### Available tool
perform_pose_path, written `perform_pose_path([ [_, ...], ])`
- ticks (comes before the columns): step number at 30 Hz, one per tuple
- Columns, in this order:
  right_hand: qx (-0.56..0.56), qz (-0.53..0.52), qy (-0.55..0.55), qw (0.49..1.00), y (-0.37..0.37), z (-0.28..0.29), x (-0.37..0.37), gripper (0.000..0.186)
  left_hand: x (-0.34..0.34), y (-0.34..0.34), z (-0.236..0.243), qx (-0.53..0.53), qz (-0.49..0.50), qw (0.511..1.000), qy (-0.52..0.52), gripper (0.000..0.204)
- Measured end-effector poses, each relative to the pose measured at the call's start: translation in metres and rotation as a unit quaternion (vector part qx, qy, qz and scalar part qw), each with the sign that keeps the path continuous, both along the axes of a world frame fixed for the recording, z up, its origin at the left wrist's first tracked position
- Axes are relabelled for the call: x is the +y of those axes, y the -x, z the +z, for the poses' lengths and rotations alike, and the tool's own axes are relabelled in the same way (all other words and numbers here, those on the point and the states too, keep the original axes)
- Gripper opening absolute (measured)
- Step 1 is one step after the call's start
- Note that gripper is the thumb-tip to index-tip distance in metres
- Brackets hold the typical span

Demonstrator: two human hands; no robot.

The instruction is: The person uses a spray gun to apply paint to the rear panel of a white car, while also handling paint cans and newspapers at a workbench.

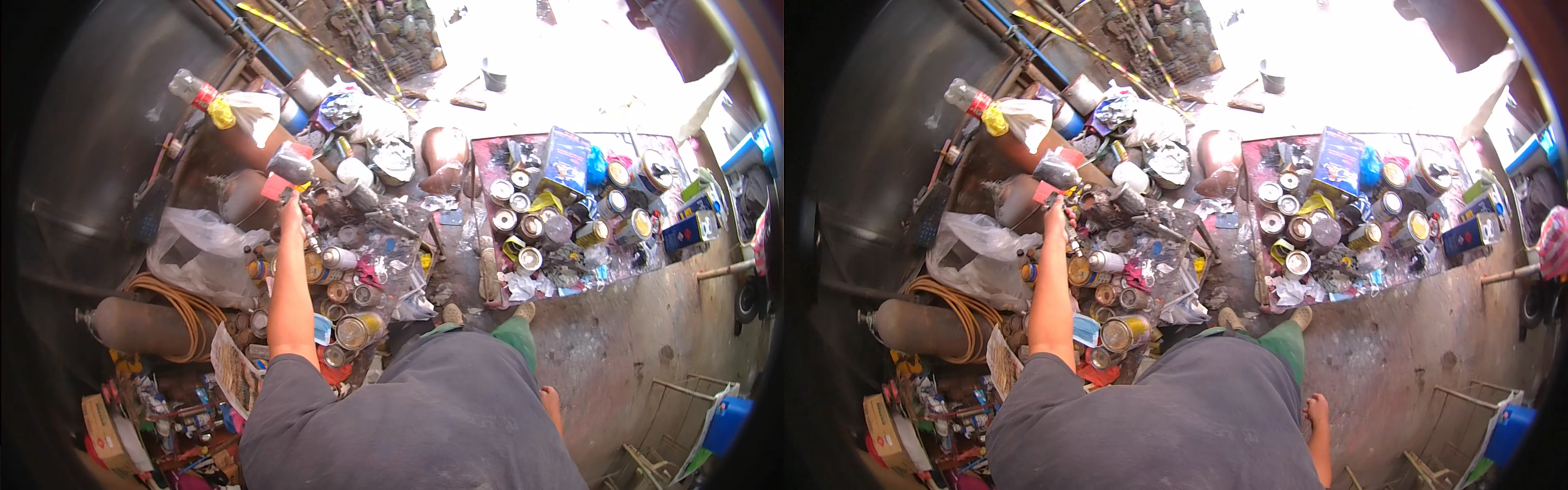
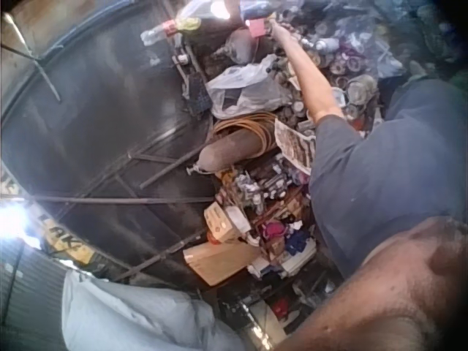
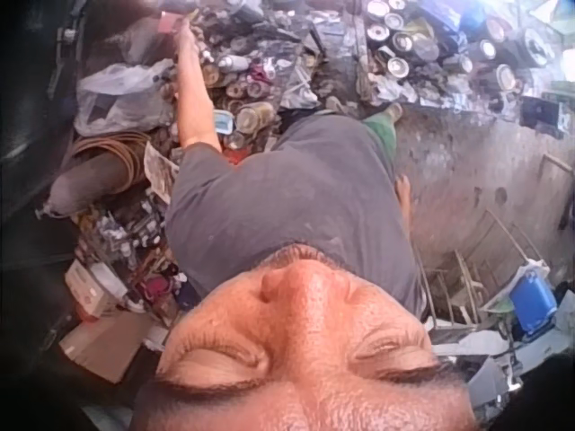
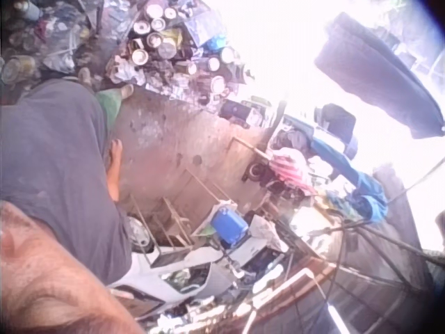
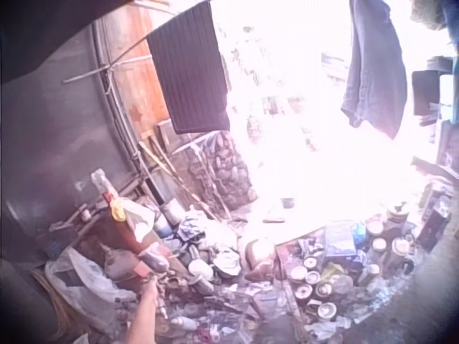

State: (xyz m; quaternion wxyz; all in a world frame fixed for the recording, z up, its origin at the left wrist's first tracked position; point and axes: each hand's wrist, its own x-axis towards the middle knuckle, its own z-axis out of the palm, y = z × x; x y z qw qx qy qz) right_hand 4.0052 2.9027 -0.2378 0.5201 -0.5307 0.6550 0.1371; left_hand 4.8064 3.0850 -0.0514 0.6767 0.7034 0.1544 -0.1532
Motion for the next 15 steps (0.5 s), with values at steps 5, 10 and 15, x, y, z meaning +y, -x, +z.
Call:
perform_pose_path([
  [5,-0.057,-0.075,-0.032,0.995,-0.021,-0.001,-0.005,0.039,0.006,-0.007,-0.007,-0.014,-0.016,1.0,0.001,0.03],
  [10,-0.109,-0.043,-0.042,0.992,-0.06,0.034,0.0,0.037,0.002,-0.003,-0.006,0.003,0.016,1.0,0.001,0.03],
  [15,-0.038,0.06,-0.041,0.997,-0.064,0.087,-0.012,0.037,-0.005,0.001,-0.007,-0.005,0.014,1.0,-0.013,0.03],
])
